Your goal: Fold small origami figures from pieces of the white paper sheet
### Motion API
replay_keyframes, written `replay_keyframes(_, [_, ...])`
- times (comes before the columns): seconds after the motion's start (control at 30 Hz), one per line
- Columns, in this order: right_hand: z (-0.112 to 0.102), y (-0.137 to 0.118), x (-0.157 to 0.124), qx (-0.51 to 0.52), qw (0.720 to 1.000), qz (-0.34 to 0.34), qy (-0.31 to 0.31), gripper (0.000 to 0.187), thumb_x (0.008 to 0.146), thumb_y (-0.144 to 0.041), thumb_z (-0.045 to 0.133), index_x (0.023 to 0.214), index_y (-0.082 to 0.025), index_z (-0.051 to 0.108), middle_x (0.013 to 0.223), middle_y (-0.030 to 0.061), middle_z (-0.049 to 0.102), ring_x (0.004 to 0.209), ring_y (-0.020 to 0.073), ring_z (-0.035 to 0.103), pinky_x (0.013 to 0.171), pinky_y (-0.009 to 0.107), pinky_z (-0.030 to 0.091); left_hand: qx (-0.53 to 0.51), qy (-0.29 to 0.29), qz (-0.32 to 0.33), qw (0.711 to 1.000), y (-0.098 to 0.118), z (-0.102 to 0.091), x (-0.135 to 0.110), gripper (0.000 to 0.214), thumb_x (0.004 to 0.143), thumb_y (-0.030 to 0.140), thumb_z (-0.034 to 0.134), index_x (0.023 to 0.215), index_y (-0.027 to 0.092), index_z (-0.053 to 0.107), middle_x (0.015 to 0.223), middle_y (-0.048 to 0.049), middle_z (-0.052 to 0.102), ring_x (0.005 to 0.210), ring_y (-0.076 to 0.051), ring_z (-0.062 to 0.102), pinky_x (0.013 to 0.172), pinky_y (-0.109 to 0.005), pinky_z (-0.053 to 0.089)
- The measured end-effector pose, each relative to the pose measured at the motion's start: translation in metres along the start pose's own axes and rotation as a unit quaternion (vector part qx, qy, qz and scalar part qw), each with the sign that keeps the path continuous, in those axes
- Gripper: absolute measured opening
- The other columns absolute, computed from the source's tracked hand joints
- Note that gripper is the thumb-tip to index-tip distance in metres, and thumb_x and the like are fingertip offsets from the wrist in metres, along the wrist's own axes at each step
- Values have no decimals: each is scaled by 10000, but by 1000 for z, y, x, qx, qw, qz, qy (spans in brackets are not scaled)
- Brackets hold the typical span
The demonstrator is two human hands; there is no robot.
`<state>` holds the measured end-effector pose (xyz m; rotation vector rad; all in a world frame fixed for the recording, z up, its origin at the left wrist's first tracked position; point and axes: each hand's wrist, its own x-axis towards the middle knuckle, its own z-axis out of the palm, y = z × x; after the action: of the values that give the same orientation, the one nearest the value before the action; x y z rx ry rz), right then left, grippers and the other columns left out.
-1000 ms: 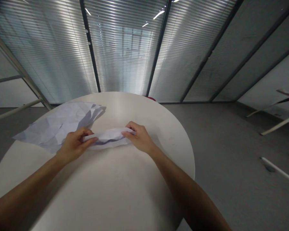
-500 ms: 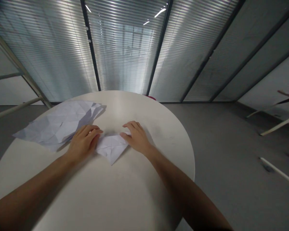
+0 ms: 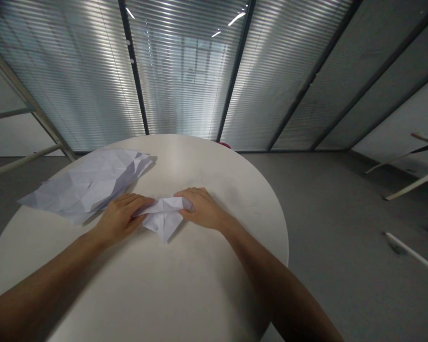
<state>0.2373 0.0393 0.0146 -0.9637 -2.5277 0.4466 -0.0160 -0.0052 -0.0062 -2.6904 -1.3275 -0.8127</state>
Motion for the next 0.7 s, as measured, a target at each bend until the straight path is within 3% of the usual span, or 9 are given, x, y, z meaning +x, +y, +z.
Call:
replay_keyframes(0.1, [-4,-5,-2,-17,998,-31,42,405,798,-181,558,1203,-193,553,1087,79,621,1037,220,544,969,416,346,-68,70,-42,994,3,-4,1,181,850,207,505,964,158,636,934,-70,681,853,-197,612,786,-325,462])
replay_keyframes(0.2, [-9,-7,-3,39,994,-88,49,506,812,-271,583,1303,-209,478,1174,98,568,1101,245,497,983,444,341,-170,116,-154,967,7,-8,4,146,826,237,546,856,170,672,785,-29,678,684,-143,602,616,-241,452])
replay_keyframes(0.27, [-11,-5,-3,114,986,-112,43,522,839,-332,579,1335,-231,448,1241,103,522,1144,239,469,983,425,356,-250,131,-245,927,8,-9,7,147,773,300,617,787,168,682,663,-2,650,548,-116,550,494,-212,400])
replay_keyframes(0.37, [-12,0,-3,231,968,-93,40,442,879,-361,537,1308,-266,484,1273,92,488,1135,213,483,940,378,405,-378,136,-360,842,7,-10,9,249,665,387,718,727,151,667,566,20,607,458,-100,499,419,-196,353])
replay_keyframes(0.43, [-12,2,-3,303,950,-73,28,504,840,-389,597,1317,-285,474,1327,82,448,1164,220,473,941,370,414,-432,151,-396,796,5,-9,9,293,630,411,742,701,146,641,548,28,588,450,-97,495,415,-192,356])
replay_keyframes(0.53, [-10,0,-3,370,928,-39,35,667,740,-377,717,1341,-302,439,1352,74,434,1169,228,479,947,364,422,-458,181,-412,767,3,-7,9,315,623,418,747,696,140,619,549,31,574,457,-92,489,414,-182,352])
replay_keyframes(0.6, [-6,-2,-2,390,918,-10,74,535,758,-359,701,1257,-281,524,1230,65,529,1036,192,553,870,332,464,-465,193,-420,755,1,-6,8,324,627,418,743,735,133,634,573,20,590,475,-97,505,427,-184,369])
replay_keyframes(0.7, [-1,-1,2,419,896,34,144,209,811,-395,629,896,-208,665,879,26,613,755,132,576,704,277,488,-469,199,-436,742,-1,-5,8,340,630,423,740,774,127,652,612,0,618,494,-110,528,447,-195,397])
